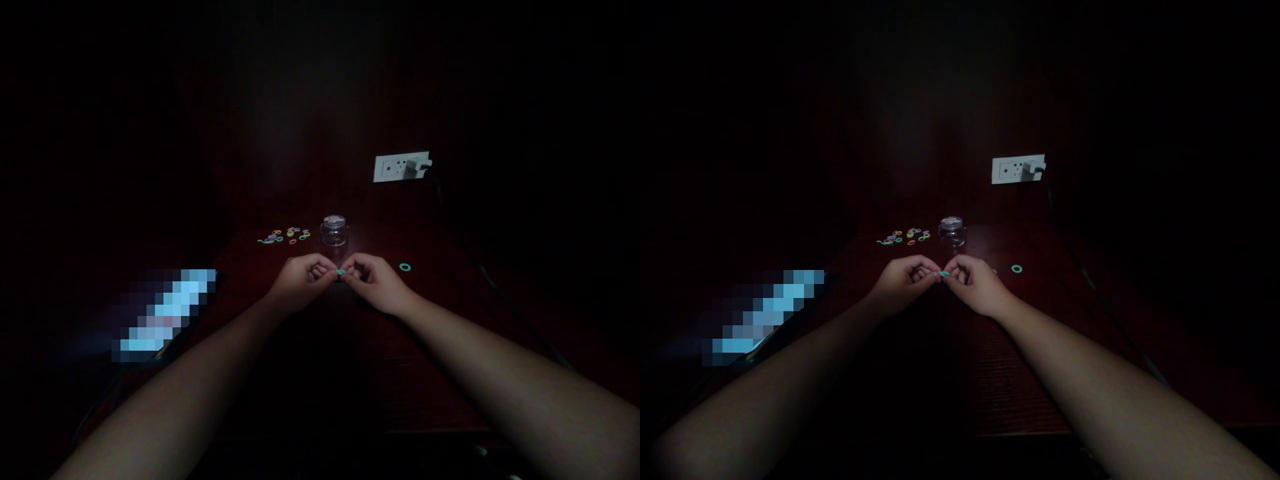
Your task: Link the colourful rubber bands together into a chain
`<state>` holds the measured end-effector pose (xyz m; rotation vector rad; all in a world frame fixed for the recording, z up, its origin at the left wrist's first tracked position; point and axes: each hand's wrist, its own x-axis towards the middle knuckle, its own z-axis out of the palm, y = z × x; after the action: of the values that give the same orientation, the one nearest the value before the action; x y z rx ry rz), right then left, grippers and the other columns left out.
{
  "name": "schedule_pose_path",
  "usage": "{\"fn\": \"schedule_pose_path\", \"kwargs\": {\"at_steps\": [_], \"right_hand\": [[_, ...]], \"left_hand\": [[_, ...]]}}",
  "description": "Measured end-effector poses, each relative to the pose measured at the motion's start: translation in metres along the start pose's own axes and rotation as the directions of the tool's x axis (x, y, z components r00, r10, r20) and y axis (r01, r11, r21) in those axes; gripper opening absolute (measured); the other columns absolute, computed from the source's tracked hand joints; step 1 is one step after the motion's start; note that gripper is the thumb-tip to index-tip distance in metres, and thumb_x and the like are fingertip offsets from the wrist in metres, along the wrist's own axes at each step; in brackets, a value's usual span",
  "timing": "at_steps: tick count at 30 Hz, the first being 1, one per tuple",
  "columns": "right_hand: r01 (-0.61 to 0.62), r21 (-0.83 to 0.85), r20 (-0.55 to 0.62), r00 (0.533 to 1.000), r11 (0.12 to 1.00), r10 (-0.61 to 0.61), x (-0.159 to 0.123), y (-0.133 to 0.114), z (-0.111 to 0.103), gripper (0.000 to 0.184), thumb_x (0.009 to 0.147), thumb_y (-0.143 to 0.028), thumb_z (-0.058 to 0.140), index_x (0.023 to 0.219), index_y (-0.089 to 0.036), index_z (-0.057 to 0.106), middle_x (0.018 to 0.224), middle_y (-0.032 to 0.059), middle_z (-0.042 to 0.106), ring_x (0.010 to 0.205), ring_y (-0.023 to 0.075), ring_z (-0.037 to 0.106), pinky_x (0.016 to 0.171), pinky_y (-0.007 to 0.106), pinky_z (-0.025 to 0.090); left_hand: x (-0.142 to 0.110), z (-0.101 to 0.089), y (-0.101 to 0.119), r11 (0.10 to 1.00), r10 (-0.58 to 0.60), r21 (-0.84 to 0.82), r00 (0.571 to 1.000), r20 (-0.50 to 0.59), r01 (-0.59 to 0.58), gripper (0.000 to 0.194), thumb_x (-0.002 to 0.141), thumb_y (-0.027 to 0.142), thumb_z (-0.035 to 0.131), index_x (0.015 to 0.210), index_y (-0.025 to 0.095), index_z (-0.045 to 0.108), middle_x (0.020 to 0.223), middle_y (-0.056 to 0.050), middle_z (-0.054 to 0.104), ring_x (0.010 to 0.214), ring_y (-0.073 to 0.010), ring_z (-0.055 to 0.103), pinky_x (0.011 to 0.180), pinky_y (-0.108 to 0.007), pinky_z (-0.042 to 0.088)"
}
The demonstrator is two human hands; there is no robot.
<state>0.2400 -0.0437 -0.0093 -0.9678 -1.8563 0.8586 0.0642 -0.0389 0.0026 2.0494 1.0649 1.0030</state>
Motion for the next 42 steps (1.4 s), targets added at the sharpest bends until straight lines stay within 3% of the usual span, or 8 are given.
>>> {"fn": "schedule_pose_path", "kwargs": {"at_steps": [11,18,26,42], "right_hand": [[0.031,-0.108,-0.018,0.999,0.994,-0.034,0.0005,0.002,-0.0016,0.018,0.078,-0.03,0.05,0.076,-0.014,0.058,0.064,0.0004,0.053,0.056,0.0091,0.044,0.053,0.022,0.034],[-0.003,0.019,0.045,0.999,1.0,0.002,-0.0014,-0.0024,0.0004,0.019,0.072,-0.032,0.057,0.078,-0.014,0.054,0.056,-0.0038,0.044,0.048,0.0064,0.035,0.044,0.019,0.026],[0.03,-0.042,0.037,0.999,0.999,-0.029,0.0003,0.0017,-0.0009,0.016,0.074,-0.03,0.056,0.075,-0.014,0.057,0.061,-0.0015,0.05,0.052,0.0079,0.039,0.049,0.021,0.031],[-0.009,-0.009,0.002,1.0,1.0,0.009,-0.0008,0.0015,0.0004,0.018,0.072,-0.032,0.058,0.071,-0.014,0.054,0.052,-0.0044,0.042,0.047,0.0065,0.034,0.043,0.019,0.025]], "left_hand": [[-0.0011,-0.0007,0.0032,1.0,-0.01,-0.008,1.0,0.01,0.01,0.019,0.074,0.028,0.057,0.083,0.011,0.061,0.071,-0.003,0.063,0.054,-0.0058,0.05,0.047,-0.016,0.04],[-0.0007,0.0002,0.0046,1.0,-0.018,-0.018,1.0,-0.009,0.018,0.019,0.074,0.028,0.056,0.082,0.011,0.061,0.071,-0.003,0.062,0.054,-0.0059,0.05,0.047,-0.016,0.039],[-0.0005,0.0001,0.0013,1.0,0.006,0.001,1.0,0.012,-0.006,0.019,0.074,0.028,0.056,0.082,0.012,0.06,0.069,-0.002,0.06,0.053,-0.0056,0.047,0.047,-0.016,0.038],[-0.0011,-0.0003,0.0027,1.0,0.018,0.022,0.998,0.056,-0.019,0.016,0.074,0.027,0.055,0.081,0.013,0.057,0.067,0.001,0.055,0.055,-0.0056,0.045,0.048,-0.016,0.036]]}}
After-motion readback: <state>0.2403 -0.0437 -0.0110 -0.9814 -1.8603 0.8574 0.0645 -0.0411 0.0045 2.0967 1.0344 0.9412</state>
